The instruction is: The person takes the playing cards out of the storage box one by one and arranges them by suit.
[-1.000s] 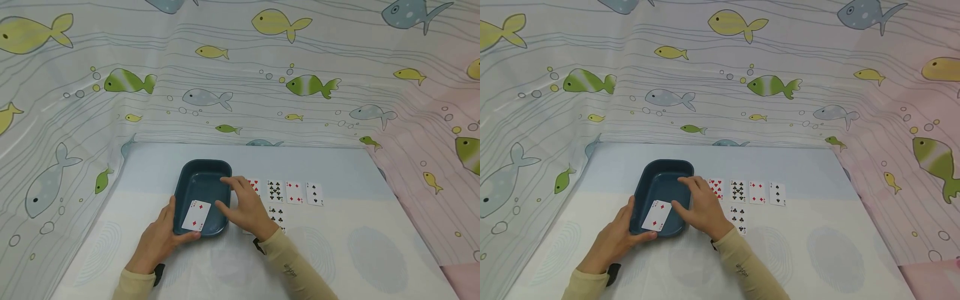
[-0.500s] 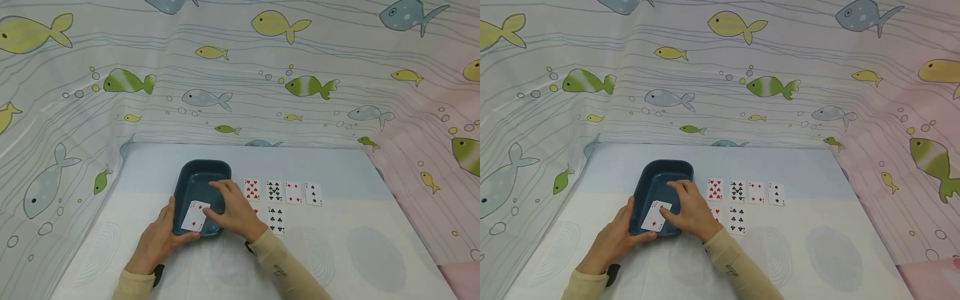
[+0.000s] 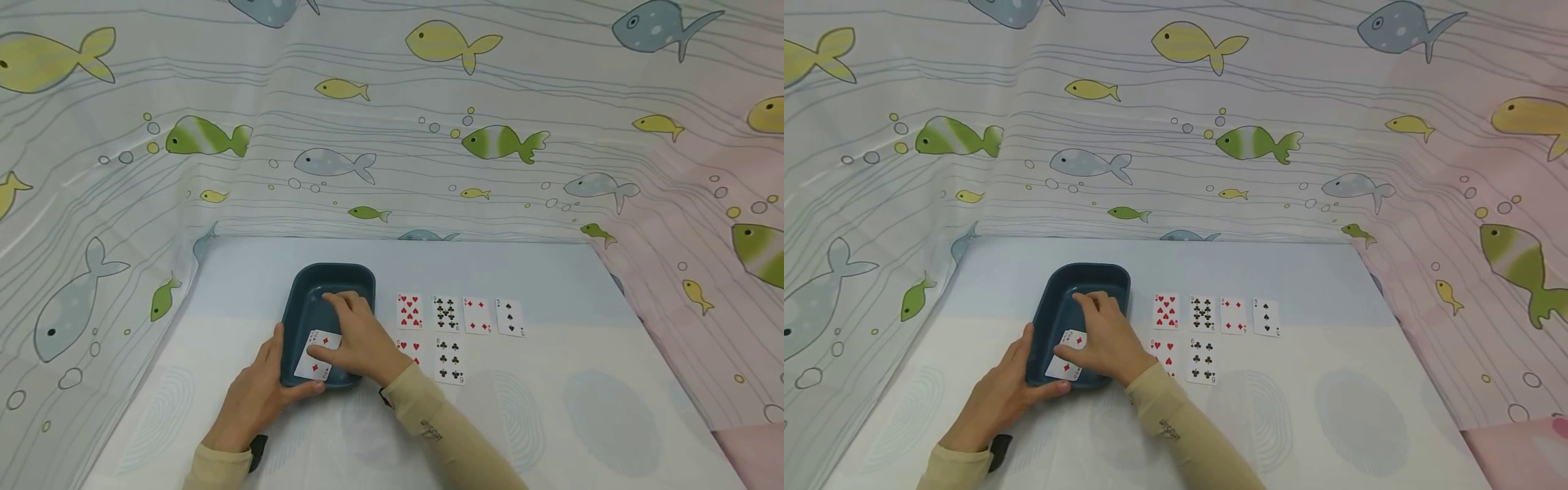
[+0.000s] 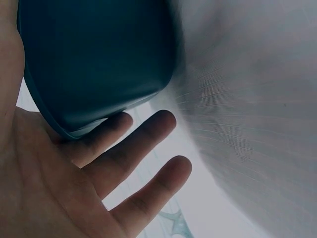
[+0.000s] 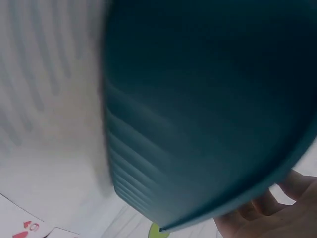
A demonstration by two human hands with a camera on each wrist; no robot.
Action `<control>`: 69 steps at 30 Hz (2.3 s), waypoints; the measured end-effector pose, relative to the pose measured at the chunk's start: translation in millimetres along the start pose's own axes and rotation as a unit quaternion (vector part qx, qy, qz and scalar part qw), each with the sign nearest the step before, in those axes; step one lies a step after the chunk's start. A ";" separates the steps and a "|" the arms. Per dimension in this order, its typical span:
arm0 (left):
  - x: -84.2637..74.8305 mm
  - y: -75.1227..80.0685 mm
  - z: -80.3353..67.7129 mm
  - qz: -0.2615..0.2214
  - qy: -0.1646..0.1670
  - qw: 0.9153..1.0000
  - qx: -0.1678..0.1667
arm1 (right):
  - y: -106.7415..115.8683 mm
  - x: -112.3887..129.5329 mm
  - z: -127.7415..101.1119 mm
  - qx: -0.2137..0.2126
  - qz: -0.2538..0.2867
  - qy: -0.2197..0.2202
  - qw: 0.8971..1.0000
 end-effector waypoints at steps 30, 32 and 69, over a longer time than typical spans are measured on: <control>1.0 0.9 -0.8 0.000 -0.006 1.000 -0.005 | -46.1 0.8 7.0 0.130 -0.246 0.030 0.960; 1.4 0.5 -0.4 -0.001 -0.005 1.000 -0.003 | -47.6 0.6 7.3 0.137 -0.257 0.028 0.956; 1.3 0.6 0.2 -0.004 -0.012 1.000 -0.006 | -46.8 -0.3 5.2 0.094 -0.266 0.052 0.958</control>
Point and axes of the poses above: each hand's wrist, its own z-axis towards the middle knuckle, its own y-axis out of the back of the hand, x = y × z, the point moved 4 cm from there along z, towards the middle knuckle, and after that the axes turned 4 degrees about -x, right-handed, at the moved point
